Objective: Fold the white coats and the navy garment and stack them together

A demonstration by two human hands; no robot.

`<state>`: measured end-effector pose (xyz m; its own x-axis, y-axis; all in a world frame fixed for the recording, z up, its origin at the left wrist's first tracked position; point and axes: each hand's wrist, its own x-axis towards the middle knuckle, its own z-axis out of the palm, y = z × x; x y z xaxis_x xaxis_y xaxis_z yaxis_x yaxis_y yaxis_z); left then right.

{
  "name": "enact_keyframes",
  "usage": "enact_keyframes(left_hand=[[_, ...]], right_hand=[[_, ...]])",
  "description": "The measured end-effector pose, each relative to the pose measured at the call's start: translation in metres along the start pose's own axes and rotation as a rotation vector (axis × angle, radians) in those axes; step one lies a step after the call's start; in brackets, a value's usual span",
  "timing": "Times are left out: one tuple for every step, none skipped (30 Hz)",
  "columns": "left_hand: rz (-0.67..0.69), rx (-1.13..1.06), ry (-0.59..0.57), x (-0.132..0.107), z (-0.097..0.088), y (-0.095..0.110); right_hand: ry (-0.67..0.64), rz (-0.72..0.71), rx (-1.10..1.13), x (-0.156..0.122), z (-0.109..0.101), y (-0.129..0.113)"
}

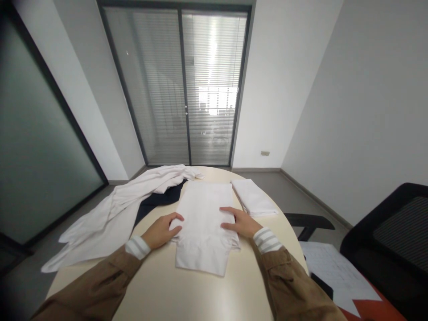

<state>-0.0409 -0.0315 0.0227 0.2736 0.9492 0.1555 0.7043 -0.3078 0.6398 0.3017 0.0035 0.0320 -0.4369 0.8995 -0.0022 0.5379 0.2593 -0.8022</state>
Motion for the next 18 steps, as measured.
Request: enact_keyframes(left_hand=[[0.013, -0.009, -0.025, 0.0, -0.001, 0.0], [0.022, -0.021, -0.039, -0.001, -0.003, 0.0], [0.027, -0.031, -0.048, -0.002, -0.004, 0.0], [0.024, -0.04, -0.054, -0.003, -0.005, 0.001], [0.017, -0.045, -0.061, -0.004, -0.007, 0.002], [0.011, -0.051, -0.073, -0.005, -0.008, 0.003], [0.009, -0.056, -0.09, -0.006, -0.009, 0.004], [0.01, -0.065, -0.113, -0.008, -0.01, 0.004], [0.015, -0.08, -0.141, -0.009, -0.011, 0.005], [0.019, -0.106, -0.171, -0.01, -0.012, 0.006], [0.018, -0.148, -0.203, -0.012, -0.012, 0.008], [0.011, -0.2, -0.226, -0.013, -0.011, 0.01], [-0.001, -0.256, -0.23, -0.013, -0.01, 0.012], [-0.017, -0.316, -0.206, -0.013, -0.009, 0.014], [-0.036, -0.381, -0.159, -0.013, -0.007, 0.017], [-0.056, -0.45, -0.103, -0.012, -0.005, 0.019], [-0.074, -0.52, -0.05, -0.011, -0.003, 0.02], [-0.091, -0.587, -0.007, -0.01, -0.001, 0.021]], right_hand=[[-0.041, 0.0, 0.028, -0.001, -0.001, 0.0], [-0.08, 0.006, 0.056, -0.002, -0.001, 0.0], [-0.121, 0.017, 0.086, -0.004, -0.002, 0.0], [-0.164, 0.035, 0.121, -0.005, -0.002, 0.0], [-0.207, 0.057, 0.161, -0.007, -0.002, 0.0], [-0.249, 0.082, 0.205, -0.009, -0.001, 0.0], [-0.287, 0.105, 0.25, -0.01, -0.001, 0.0], [-0.319, 0.121, 0.289, -0.012, 0.0, -0.001], [-0.339, 0.128, 0.318, -0.013, 0.0, -0.002], [-0.344, 0.126, 0.337, -0.014, 0.0, -0.004], [-0.334, 0.114, 0.347, -0.014, 0.0, -0.006], [-0.311, 0.097, 0.352, -0.015, -0.001, -0.009], [-0.273, 0.076, 0.354, -0.015, -0.002, -0.012], [-0.222, 0.053, 0.353, -0.015, -0.003, -0.015], [-0.163, 0.035, 0.349, -0.015, -0.004, -0.018], [-0.102, 0.027, 0.342, -0.015, -0.005, -0.021], [-0.045, 0.027, 0.332, -0.015, -0.005, -0.024], [-0.006, 0.033, 0.317, -0.016, -0.005, -0.026]])
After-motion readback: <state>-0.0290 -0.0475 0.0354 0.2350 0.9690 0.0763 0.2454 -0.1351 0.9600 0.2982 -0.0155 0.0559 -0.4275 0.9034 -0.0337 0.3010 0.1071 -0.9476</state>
